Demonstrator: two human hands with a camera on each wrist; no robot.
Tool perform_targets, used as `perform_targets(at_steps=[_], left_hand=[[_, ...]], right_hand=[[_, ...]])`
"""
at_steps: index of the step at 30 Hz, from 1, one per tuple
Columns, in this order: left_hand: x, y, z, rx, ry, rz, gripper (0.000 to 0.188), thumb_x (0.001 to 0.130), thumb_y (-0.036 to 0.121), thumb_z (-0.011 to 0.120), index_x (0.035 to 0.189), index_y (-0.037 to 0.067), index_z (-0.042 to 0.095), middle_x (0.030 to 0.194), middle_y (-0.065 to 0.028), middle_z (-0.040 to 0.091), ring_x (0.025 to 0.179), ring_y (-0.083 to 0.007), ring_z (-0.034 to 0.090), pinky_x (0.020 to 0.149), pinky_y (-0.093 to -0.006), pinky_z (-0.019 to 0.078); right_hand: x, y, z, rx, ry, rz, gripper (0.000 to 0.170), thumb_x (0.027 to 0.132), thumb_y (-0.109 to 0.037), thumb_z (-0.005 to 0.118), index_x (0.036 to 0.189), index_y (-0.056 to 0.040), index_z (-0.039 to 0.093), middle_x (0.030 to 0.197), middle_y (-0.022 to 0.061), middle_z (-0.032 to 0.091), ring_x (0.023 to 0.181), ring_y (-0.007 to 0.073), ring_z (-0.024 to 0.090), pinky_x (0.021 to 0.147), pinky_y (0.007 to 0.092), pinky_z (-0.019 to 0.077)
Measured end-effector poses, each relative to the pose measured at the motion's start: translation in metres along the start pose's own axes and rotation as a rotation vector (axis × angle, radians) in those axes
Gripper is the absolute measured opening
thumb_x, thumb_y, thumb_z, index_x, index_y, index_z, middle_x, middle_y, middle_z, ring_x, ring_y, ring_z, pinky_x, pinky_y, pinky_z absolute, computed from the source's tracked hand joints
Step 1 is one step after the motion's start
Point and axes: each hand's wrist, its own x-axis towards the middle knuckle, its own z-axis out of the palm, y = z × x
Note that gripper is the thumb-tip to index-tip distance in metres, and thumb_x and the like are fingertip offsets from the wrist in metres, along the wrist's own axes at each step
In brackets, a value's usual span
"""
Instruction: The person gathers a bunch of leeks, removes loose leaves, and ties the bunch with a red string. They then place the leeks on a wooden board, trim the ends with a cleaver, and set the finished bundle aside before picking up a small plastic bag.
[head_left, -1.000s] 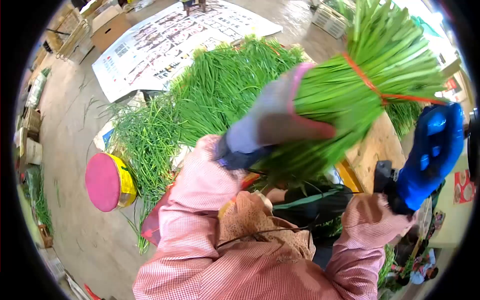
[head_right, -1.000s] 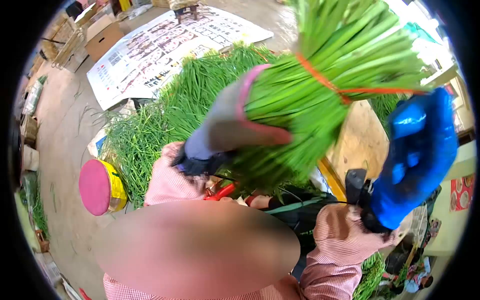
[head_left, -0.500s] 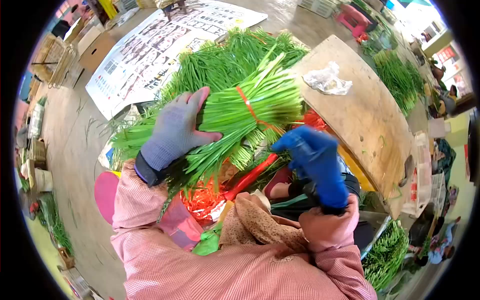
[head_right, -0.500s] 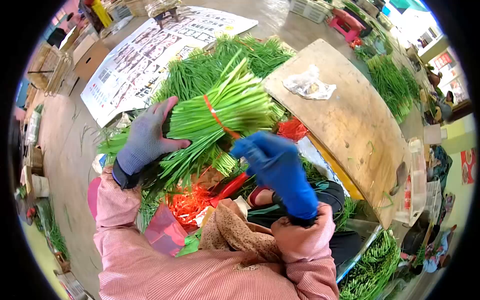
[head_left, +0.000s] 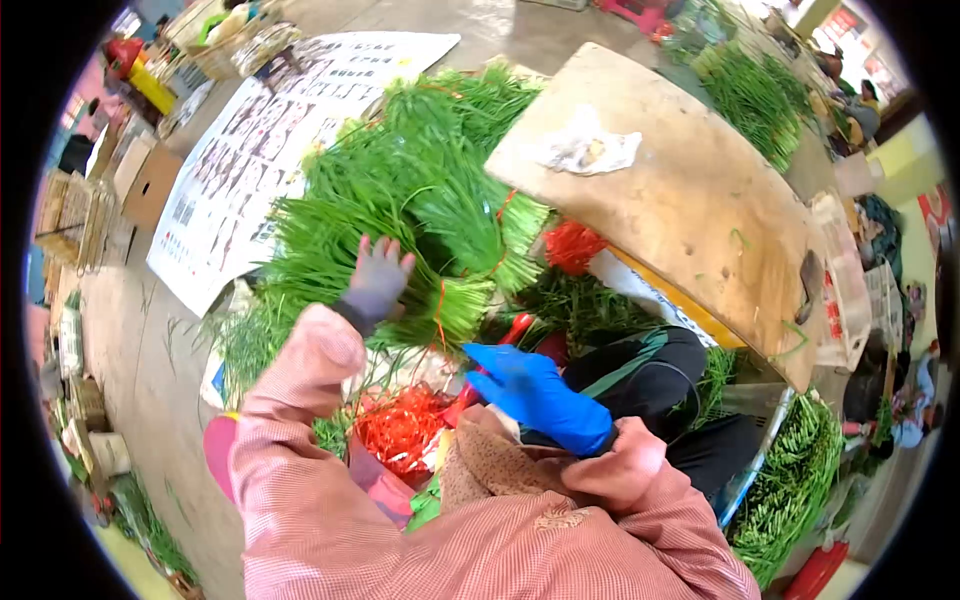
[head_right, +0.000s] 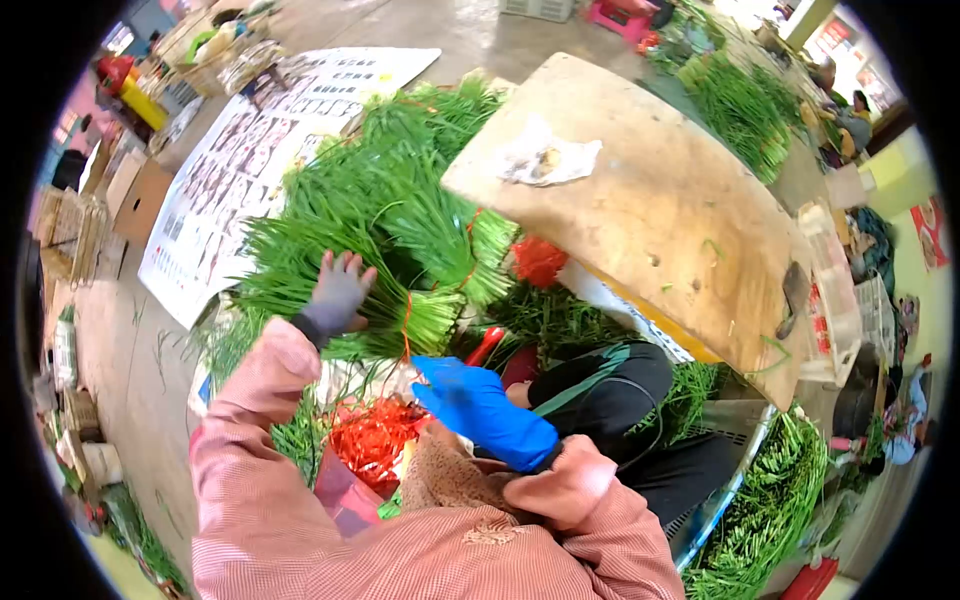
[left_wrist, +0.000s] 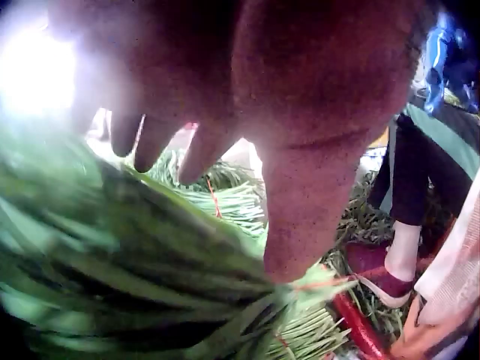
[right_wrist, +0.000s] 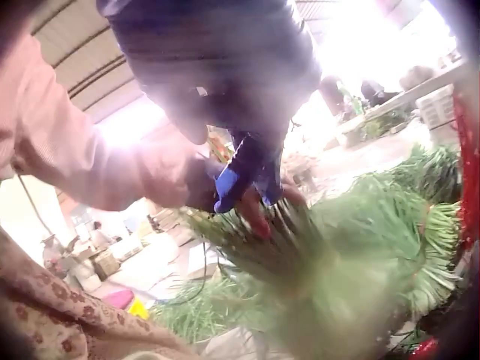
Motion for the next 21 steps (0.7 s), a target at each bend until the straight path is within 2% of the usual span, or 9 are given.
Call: perform_targets(at_steps=[4, 8, 9, 10, 13, 14, 16, 20, 21], left_hand=[[0.022, 0.057, 0.000, -0.382, 0.039, 0.048, 0.078, 0.067, 0.043, 0.070, 0.132, 0.011, 0.042, 0.127, -0.0203, 0.044, 0.123, -0.0370, 0.037, 0.102, -0.0547, 0.0246], [0.045, 0.080, -0.009, -0.512, 0.119, 0.090, 0.068, 0.075, 0.042, 0.063, 0.133, 0.011, 0.041, 0.127, -0.0181, 0.046, 0.117, -0.0347, 0.041, 0.099, -0.0470, 0.0295], [0.046, 0.079, -0.029, -0.563, 0.153, 0.109, 0.058, 0.079, 0.037, 0.061, 0.128, 0.009, 0.047, 0.116, -0.0172, 0.052, 0.111, -0.0329, 0.046, 0.096, -0.0414, 0.0353], [0.051, 0.077, -0.039, -0.553, 0.159, 0.117, 0.058, 0.079, 0.037, 0.061, 0.128, 0.009, 0.047, 0.116, -0.0172, 0.052, 0.111, -0.0329, 0.046, 0.096, -0.0414, 0.0353], [0.072, 0.064, -0.067, -1.009, 0.538, 0.037, 0.042, 0.081, 0.028, 0.063, 0.115, 0.006, 0.055, 0.097, -0.0138, 0.057, 0.089, -0.0299, 0.055, 0.077, -0.0379, 0.0454], [0.088, 0.060, -0.070, -1.233, 0.677, 0.010, 0.042, 0.081, 0.026, 0.065, 0.116, 0.005, 0.054, 0.090, -0.0085, 0.058, 0.081, -0.0212, 0.056, 0.073, -0.0317, 0.0460], [0.113, 0.042, -0.105, -1.706, 0.572, -0.076, 0.038, 0.086, 0.024, 0.062, 0.116, 0.001, 0.054, 0.093, -0.0037, 0.058, 0.080, -0.0100, 0.056, 0.069, -0.0233, 0.0456], [0.178, 0.023, -0.138, -1.952, 0.609, -0.150, 0.044, 0.083, 0.027, 0.065, 0.113, -0.003, 0.053, 0.088, -0.0015, 0.057, 0.074, -0.0082, 0.051, 0.065, -0.0223, 0.0443], [0.190, 0.025, -0.144, -1.917, 0.433, -0.154, 0.045, 0.083, 0.027, 0.066, 0.113, -0.004, 0.054, 0.087, -0.0019, 0.057, 0.071, -0.0082, 0.051, 0.063, -0.0228, 0.0445]], right_hand=[[-0.027, 0.033, -0.054, -0.024, 0.238, 0.078, 0.025, 0.082, -0.018, 0.065, 0.105, -0.0078, 0.063, 0.078, 0.0145, 0.062, 0.066, 0.0291, 0.061, 0.058, 0.0348, 0.0488], [-0.056, 0.044, -0.091, 0.078, 0.334, 0.265, 0.017, 0.085, -0.014, 0.062, 0.099, -0.0052, 0.066, 0.080, 0.0122, 0.064, 0.068, 0.0215, 0.063, 0.060, 0.0289, 0.0501], [-0.063, 0.044, -0.095, 0.183, 0.367, 0.322, 0.016, 0.088, -0.012, 0.059, 0.100, -0.0025, 0.066, 0.084, 0.0103, 0.066, 0.071, 0.0156, 0.064, 0.063, 0.0251, 0.0510], [-0.070, 0.045, -0.100, 0.184, 0.380, 0.318, 0.016, 0.088, -0.012, 0.059, 0.100, -0.0025, 0.066, 0.084, 0.0103, 0.066, 0.071, 0.0156, 0.064, 0.063, 0.0251, 0.0510], [-0.089, 0.055, -0.110, 0.432, 0.445, 0.433, 0.021, 0.092, -0.012, 0.053, 0.105, 0.0026, 0.063, 0.093, 0.0101, 0.067, 0.082, 0.0151, 0.064, 0.068, 0.0246, 0.0530], [-0.092, 0.058, -0.115, 0.438, 0.460, 0.428, 0.021, 0.092, -0.012, 0.053, 0.105, 0.0026, 0.063, 0.093, 0.0101, 0.067, 0.082, 0.0151, 0.064, 0.068, 0.0246, 0.0530], [-0.095, 0.058, -0.124, 0.464, 0.494, 0.454, 0.022, 0.093, -0.012, 0.052, 0.106, 0.0030, 0.062, 0.093, 0.0109, 0.067, 0.081, 0.0149, 0.064, 0.067, 0.0246, 0.0527], [-0.087, 0.068, -0.138, 0.534, 0.526, 0.413, 0.022, 0.093, -0.012, 0.052, 0.105, 0.0031, 0.062, 0.092, 0.0106, 0.067, 0.081, 0.0154, 0.064, 0.067, 0.0245, 0.0524], [-0.083, 0.070, -0.142, 0.517, 0.538, 0.403, 0.022, 0.093, -0.012, 0.052, 0.105, 0.0028, 0.062, 0.091, 0.0099, 0.067, 0.080, 0.0151, 0.064, 0.067, 0.0245, 0.0521]])
